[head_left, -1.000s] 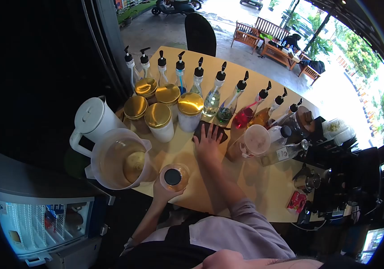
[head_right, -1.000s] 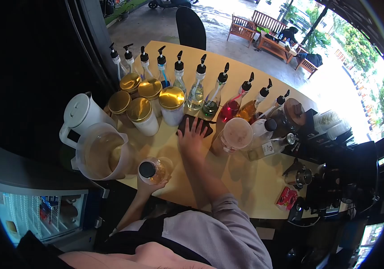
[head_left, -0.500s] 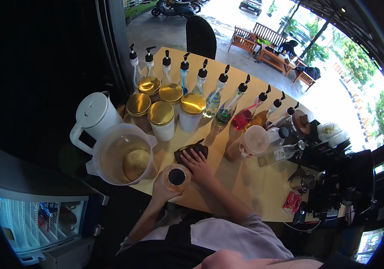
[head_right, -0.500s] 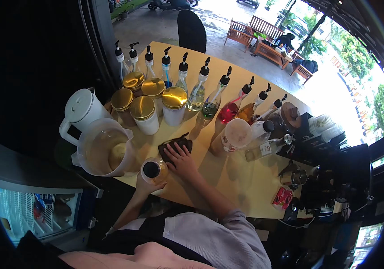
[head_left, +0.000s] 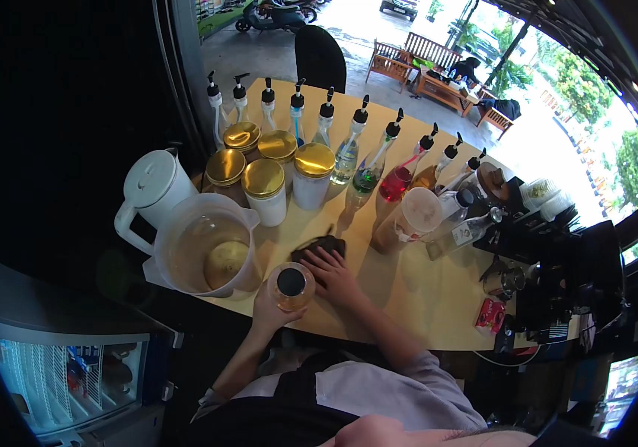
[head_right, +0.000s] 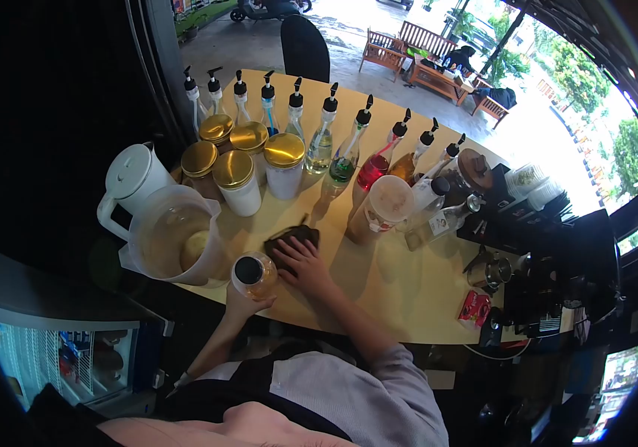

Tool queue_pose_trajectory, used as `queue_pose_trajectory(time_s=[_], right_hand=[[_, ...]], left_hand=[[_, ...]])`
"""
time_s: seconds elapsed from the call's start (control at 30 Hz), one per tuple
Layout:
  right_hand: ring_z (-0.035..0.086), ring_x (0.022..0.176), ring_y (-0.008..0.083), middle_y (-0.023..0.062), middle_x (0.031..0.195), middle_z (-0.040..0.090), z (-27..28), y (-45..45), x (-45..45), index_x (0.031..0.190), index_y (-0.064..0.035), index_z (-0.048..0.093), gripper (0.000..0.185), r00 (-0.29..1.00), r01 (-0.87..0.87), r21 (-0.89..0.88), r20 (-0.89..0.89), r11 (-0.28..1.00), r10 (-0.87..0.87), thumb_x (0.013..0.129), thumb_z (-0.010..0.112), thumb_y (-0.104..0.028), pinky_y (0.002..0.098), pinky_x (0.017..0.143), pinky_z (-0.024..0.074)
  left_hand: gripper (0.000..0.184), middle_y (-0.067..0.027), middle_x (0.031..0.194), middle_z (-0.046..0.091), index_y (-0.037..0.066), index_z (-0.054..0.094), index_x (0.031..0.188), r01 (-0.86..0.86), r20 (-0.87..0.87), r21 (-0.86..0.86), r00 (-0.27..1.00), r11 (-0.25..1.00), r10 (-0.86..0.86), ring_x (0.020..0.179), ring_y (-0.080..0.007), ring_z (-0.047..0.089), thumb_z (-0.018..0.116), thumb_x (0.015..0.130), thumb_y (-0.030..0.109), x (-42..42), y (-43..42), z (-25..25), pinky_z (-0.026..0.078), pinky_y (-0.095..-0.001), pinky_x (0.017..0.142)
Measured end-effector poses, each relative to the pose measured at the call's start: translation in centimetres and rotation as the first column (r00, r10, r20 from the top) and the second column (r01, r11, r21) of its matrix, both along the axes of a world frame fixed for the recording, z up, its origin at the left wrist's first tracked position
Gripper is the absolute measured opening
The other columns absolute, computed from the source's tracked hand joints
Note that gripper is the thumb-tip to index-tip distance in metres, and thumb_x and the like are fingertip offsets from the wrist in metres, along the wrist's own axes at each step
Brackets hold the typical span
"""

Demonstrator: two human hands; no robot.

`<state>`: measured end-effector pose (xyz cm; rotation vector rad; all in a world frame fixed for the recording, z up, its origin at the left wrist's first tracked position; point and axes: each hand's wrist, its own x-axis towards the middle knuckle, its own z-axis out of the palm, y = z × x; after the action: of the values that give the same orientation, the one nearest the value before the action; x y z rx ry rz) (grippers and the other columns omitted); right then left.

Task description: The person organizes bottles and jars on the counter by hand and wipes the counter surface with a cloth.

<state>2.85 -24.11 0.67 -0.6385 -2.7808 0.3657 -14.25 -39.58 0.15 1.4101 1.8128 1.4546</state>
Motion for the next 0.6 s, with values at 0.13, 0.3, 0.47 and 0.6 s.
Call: queue_pose_trajectory(time_s=[0.13,0.3,0.47,0.6], right_hand=[[0.026,0.147,0.0367,0.0158,0.157,0.033,0.6,1.1,2.1,0.146,-0.0236,0.049,0.063,0.951,0.297,-0.015,-0.088,0.955,-0.297,0.088,0.063,-0.045,0.0528,0.12,0.018],[0.026,0.147,0.0368,0.017,0.158,0.03,0.6,6.7,-2.6,0.148,-0.0259,0.045,0.065,0.807,0.584,0.073,-0.16,0.808,-0.569,0.089,0.062,-0.045,0.0539,0.119,0.0185],[0.029,0.146,0.0326,0.0068,0.157,0.036,0.8,4.8,-4.2,0.145,-0.0193,0.049,0.054,0.895,0.442,0.023,-0.086,0.897,-0.438,0.094,0.054,-0.036,0.0523,0.12,0.0167],[0.03,0.145,0.0331,0.0084,0.155,0.04,1.2,-0.9,0.2,0.143,-0.0215,0.051,0.056,0.992,0.113,-0.026,-0.058,0.993,-0.114,0.09,0.061,-0.036,0.0544,0.118,0.021]], left_hand=[[0.092,-0.0191,0.114,0.063,-0.001,0.051,0.128,-0.011,-0.002,0.046,1.0,0.999,0.012,0.105,-0.0331,0.065,0.095,0.055,0.034,0.1,-0.1,0.6,0.053,-0.0408,0.09],[0.09,-0.0179,0.116,0.063,-0.002,0.05,0.128,0.025,0.044,0.019,0.999,1.0,-0.026,0.108,-0.029,0.064,0.094,0.056,0.03,0.3,-0.2,1.8,0.052,-0.0394,0.093],[0.092,-0.0167,0.12,0.061,-0.003,0.047,0.129,0.074,0.089,0.015,0.993,0.997,-0.075,0.111,-0.0278,0.062,0.094,0.057,0.027,0.2,-0.1,1.0,0.05,-0.0386,0.097],[0.088,-0.0152,0.121,0.06,-0.002,0.047,0.13,0.076,0.119,-0.014,0.99,0.997,-0.074,0.11,-0.0276,0.061,0.093,0.059,0.024,0.1,0.0,0.4,0.05,-0.039,0.097]])
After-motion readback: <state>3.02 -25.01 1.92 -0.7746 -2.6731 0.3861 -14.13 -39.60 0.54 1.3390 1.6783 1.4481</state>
